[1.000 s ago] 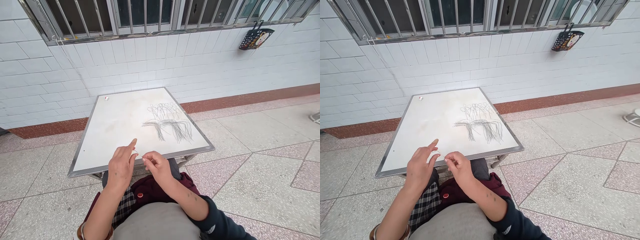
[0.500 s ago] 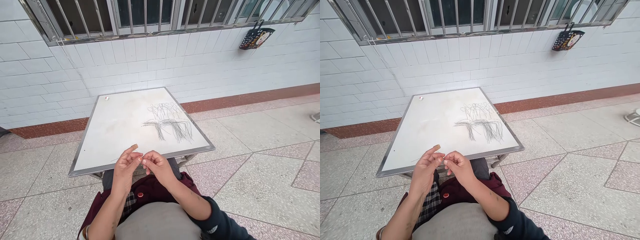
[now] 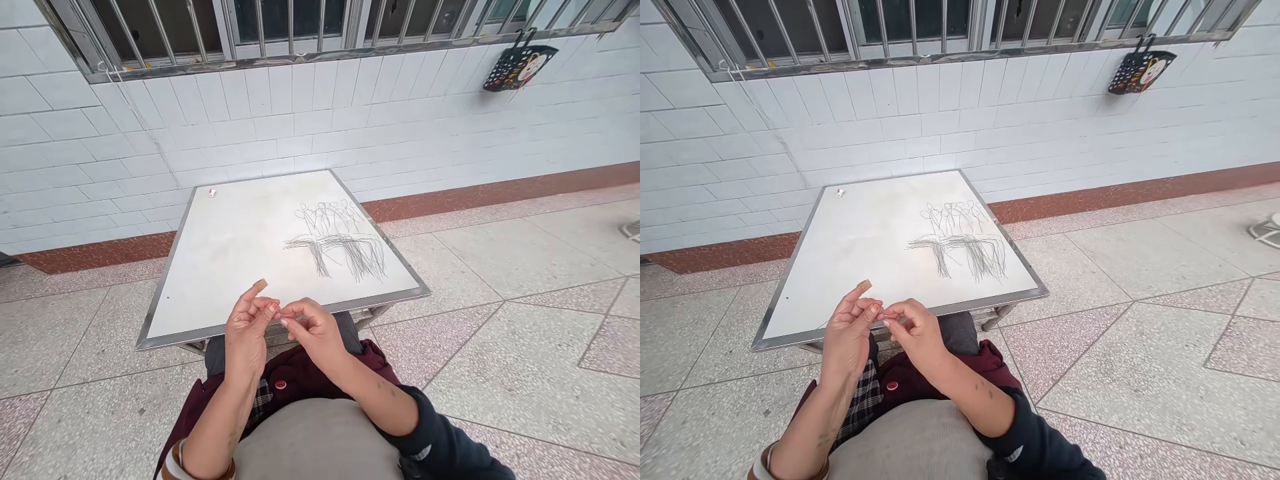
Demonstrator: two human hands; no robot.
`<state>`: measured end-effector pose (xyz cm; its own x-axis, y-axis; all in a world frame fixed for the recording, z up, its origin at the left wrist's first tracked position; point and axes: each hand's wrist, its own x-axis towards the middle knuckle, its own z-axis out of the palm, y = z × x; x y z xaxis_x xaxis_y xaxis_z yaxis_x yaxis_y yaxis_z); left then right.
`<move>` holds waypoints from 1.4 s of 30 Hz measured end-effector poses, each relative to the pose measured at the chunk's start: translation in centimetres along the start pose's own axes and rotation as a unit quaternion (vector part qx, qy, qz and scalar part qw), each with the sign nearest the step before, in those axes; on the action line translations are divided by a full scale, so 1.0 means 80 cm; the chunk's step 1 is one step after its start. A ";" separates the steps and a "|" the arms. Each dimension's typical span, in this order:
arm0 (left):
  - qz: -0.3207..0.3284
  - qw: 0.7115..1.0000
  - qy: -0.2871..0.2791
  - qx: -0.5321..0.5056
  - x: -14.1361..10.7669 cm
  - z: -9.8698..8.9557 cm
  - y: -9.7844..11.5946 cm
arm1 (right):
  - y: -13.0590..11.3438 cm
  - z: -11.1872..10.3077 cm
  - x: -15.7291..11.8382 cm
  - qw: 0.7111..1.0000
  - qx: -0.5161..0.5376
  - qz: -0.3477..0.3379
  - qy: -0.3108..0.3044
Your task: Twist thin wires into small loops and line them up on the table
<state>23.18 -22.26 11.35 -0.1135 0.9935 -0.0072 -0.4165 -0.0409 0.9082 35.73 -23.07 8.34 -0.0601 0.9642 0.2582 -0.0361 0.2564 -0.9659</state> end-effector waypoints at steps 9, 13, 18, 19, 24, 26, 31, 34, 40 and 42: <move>-0.006 0.999 0.006 -0.040 0.001 0.002 0.001 | -0.008 -0.002 0.003 0.995 -0.070 -0.064 0.005; -0.002 0.999 0.002 -0.041 0.000 0.003 0.003 | -0.009 0.001 0.002 0.999 -0.040 -0.027 -0.006; 0.009 0.999 0.009 -0.043 -0.005 0.005 0.004 | -0.006 0.004 0.001 1.000 0.015 0.021 -0.009; 0.010 0.999 0.008 -0.045 -0.006 0.005 0.004 | -0.006 0.005 0.001 1.000 0.017 0.023 -0.008; 0.012 0.999 0.013 -0.036 -0.010 0.005 0.001 | -0.012 0.006 0.001 0.999 -0.033 -0.012 0.027; 0.019 0.999 0.017 -0.022 -0.010 0.005 0.000 | -0.014 0.006 0.002 0.998 -0.051 -0.018 0.037; 0.028 0.999 0.029 -0.014 -0.010 0.006 -0.002 | -0.012 0.006 0.001 0.997 -0.060 -0.020 0.033; 0.028 0.999 0.039 -0.021 -0.010 0.006 -0.002 | -0.012 0.006 0.000 0.996 -0.070 -0.032 0.035; 0.030 0.998 0.049 -0.029 -0.011 0.007 -0.001 | -0.015 0.006 0.001 0.997 -0.067 -0.032 0.038; 0.028 0.998 0.046 -0.036 -0.011 0.007 -0.001 | -0.015 0.006 0.001 0.997 -0.061 -0.022 0.038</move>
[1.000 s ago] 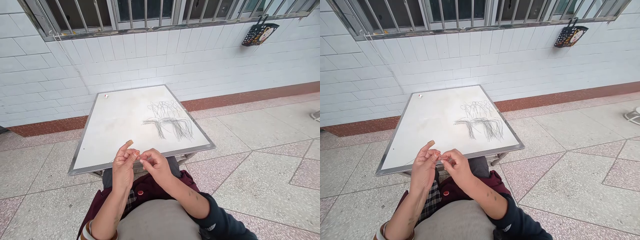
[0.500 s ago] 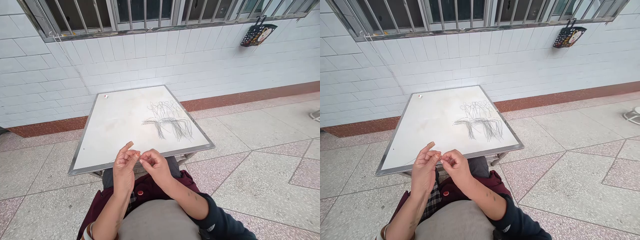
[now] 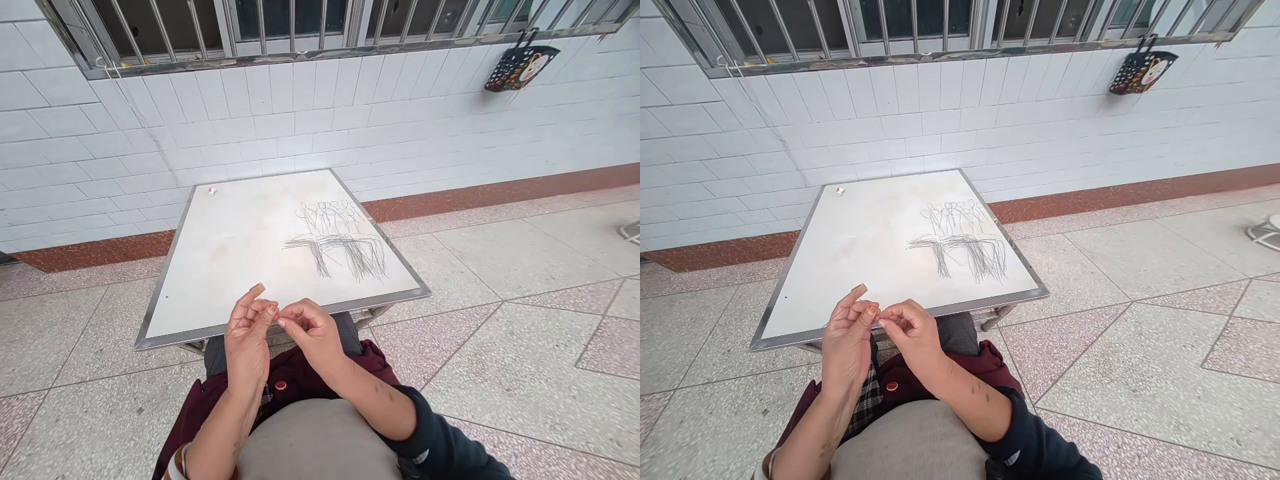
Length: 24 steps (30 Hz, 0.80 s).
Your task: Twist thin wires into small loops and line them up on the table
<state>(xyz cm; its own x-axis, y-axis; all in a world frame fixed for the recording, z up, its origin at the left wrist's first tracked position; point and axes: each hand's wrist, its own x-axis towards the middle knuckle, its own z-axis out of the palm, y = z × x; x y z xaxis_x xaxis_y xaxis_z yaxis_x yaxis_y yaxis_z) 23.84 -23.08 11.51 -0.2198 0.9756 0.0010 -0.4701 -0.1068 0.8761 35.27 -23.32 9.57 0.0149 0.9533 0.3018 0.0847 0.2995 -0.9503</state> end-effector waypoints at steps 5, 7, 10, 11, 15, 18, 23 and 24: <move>-0.009 1.000 -0.008 -0.016 0.000 0.000 -0.002 | -0.003 0.000 0.000 1.000 -0.002 0.000 0.004; -0.009 1.000 -0.011 -0.021 0.001 -0.001 -0.002 | -0.005 0.000 0.000 1.000 -0.006 -0.006 0.008; -0.014 0.999 -0.015 -0.024 0.002 -0.002 -0.003 | -0.007 0.000 0.001 1.000 -0.016 -0.018 0.012; -0.015 0.999 -0.015 -0.025 0.002 -0.002 -0.003 | -0.007 -0.001 0.001 1.000 -0.019 -0.022 0.012; -0.017 0.999 -0.015 -0.024 0.004 -0.003 -0.003 | -0.005 -0.004 0.004 0.999 -0.029 -0.046 0.000; -0.018 1.000 -0.015 -0.021 0.004 -0.003 -0.003 | -0.003 -0.006 0.005 0.996 -0.042 -0.072 -0.011; -0.006 1.000 -0.015 -0.018 0.000 0.001 -0.002 | -0.004 -0.004 0.003 0.998 -0.026 -0.049 -0.003; -0.002 1.000 -0.013 -0.017 -0.001 0.001 -0.002 | -0.005 -0.003 0.003 0.999 -0.021 -0.038 0.001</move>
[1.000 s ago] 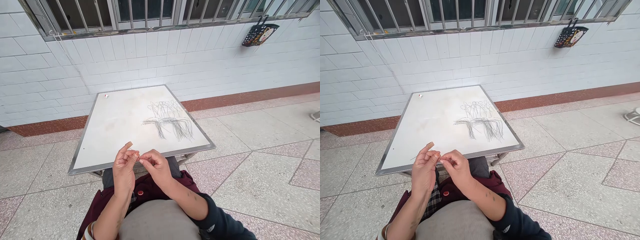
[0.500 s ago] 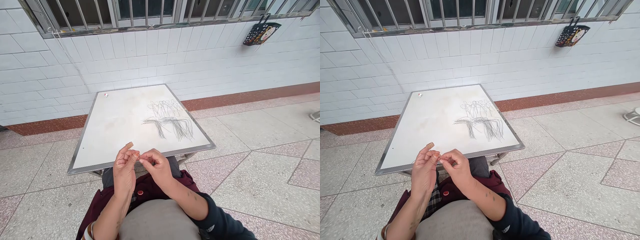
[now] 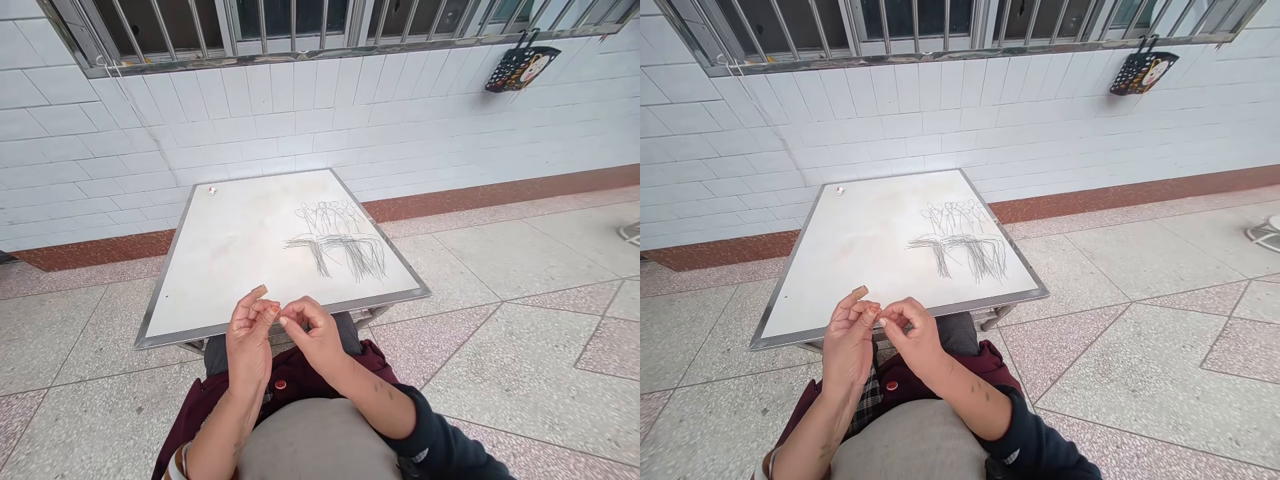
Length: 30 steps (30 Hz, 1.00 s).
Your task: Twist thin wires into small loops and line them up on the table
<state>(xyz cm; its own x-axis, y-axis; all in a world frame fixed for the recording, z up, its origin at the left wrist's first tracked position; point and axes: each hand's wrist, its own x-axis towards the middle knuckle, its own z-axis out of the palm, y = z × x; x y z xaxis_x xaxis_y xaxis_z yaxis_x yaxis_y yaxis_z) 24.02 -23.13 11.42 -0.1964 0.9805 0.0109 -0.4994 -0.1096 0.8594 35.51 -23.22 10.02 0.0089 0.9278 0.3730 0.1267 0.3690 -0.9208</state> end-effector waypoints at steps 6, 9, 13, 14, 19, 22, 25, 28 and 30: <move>0.005 1.000 0.005 -0.003 -0.003 0.000 0.000 | 0.000 0.002 -0.002 1.000 0.001 -0.006 0.009; -0.011 1.000 0.003 -0.012 -0.004 0.000 0.002 | 0.002 0.004 -0.004 0.999 0.032 0.010 -0.003; -0.032 0.999 0.000 -0.021 -0.003 -0.001 0.006 | 0.005 0.005 -0.004 0.988 0.141 0.062 -0.033; -0.032 0.999 0.001 -0.020 -0.003 -0.002 0.007 | 0.005 0.006 -0.004 0.982 0.168 0.079 -0.048; -0.025 1.000 0.002 -0.012 0.000 -0.005 0.008 | 0.008 0.006 0.000 0.949 0.251 0.157 -0.105; -0.030 0.999 -0.001 -0.013 0.000 -0.005 0.008 | 0.009 0.007 0.001 0.943 0.264 0.171 -0.112; -0.030 1.000 0.000 -0.010 -0.001 -0.006 0.006 | 0.009 0.007 0.001 0.946 0.246 0.179 -0.114; -0.024 1.000 0.013 -0.010 -0.001 -0.007 0.003 | 0.011 0.009 0.001 0.955 0.215 0.175 -0.104; -0.021 0.999 0.021 -0.017 -0.001 -0.007 0.001 | 0.013 0.012 -0.001 0.961 0.202 0.166 -0.089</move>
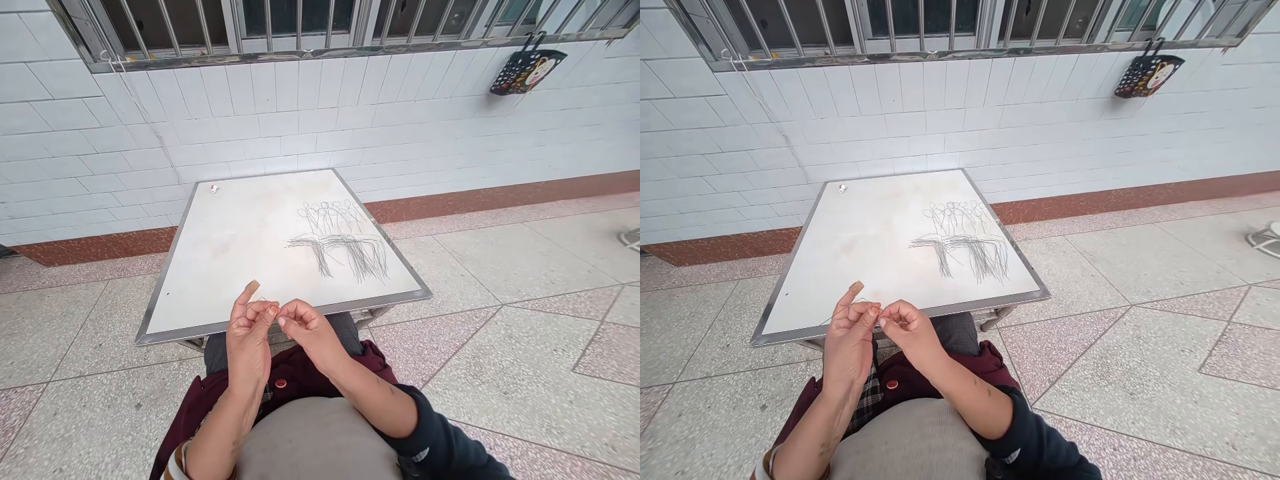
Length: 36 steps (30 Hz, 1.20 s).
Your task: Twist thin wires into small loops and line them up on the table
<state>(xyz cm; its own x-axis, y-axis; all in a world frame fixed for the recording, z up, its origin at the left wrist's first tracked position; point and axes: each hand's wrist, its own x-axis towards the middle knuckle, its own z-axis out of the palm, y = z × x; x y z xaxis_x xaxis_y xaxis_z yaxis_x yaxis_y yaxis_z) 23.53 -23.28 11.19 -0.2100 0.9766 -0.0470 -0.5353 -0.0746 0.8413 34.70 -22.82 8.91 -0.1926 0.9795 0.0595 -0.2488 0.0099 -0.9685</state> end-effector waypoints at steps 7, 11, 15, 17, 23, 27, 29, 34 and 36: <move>0.003 1.000 0.020 -0.019 -0.001 0.002 -0.002 | 0.008 0.005 0.000 1.000 0.004 -0.009 0.029; 0.004 0.999 0.026 -0.024 -0.001 0.004 -0.003 | 0.010 0.008 0.001 0.999 0.014 -0.004 0.041; 0.008 0.999 0.034 -0.018 0.001 0.005 -0.006 | 0.014 0.012 0.002 0.998 0.027 -0.004 0.058; 0.006 0.999 0.039 -0.016 0.002 0.005 -0.008 | 0.016 0.014 0.002 0.997 0.030 -0.010 0.068; -0.019 0.999 0.027 -0.034 0.010 0.000 -0.011 | 0.022 0.011 0.000 0.997 -0.028 -0.038 0.053; -0.047 0.999 -0.013 -0.006 0.011 -0.002 -0.012 | 0.012 -0.005 0.003 0.989 -0.083 -0.096 0.071; -0.072 0.996 -0.049 0.022 0.009 -0.003 -0.012 | 0.003 -0.014 0.007 0.982 -0.121 -0.126 0.070; -0.114 0.985 -0.106 0.074 0.003 -0.007 -0.012 | -0.014 -0.027 0.014 0.988 -0.118 -0.096 0.000; -0.116 0.982 -0.118 0.090 0.001 -0.008 -0.012 | -0.015 -0.028 0.014 0.991 -0.102 -0.082 -0.004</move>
<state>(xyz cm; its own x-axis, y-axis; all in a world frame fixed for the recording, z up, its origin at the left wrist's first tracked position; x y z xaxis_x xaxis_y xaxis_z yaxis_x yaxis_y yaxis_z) 23.51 -23.22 10.07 0.1073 0.9844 -0.1395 -0.3889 0.1707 0.9053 36.88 -21.26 9.61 -0.1736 0.9595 0.2219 -0.0801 0.2108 -0.9742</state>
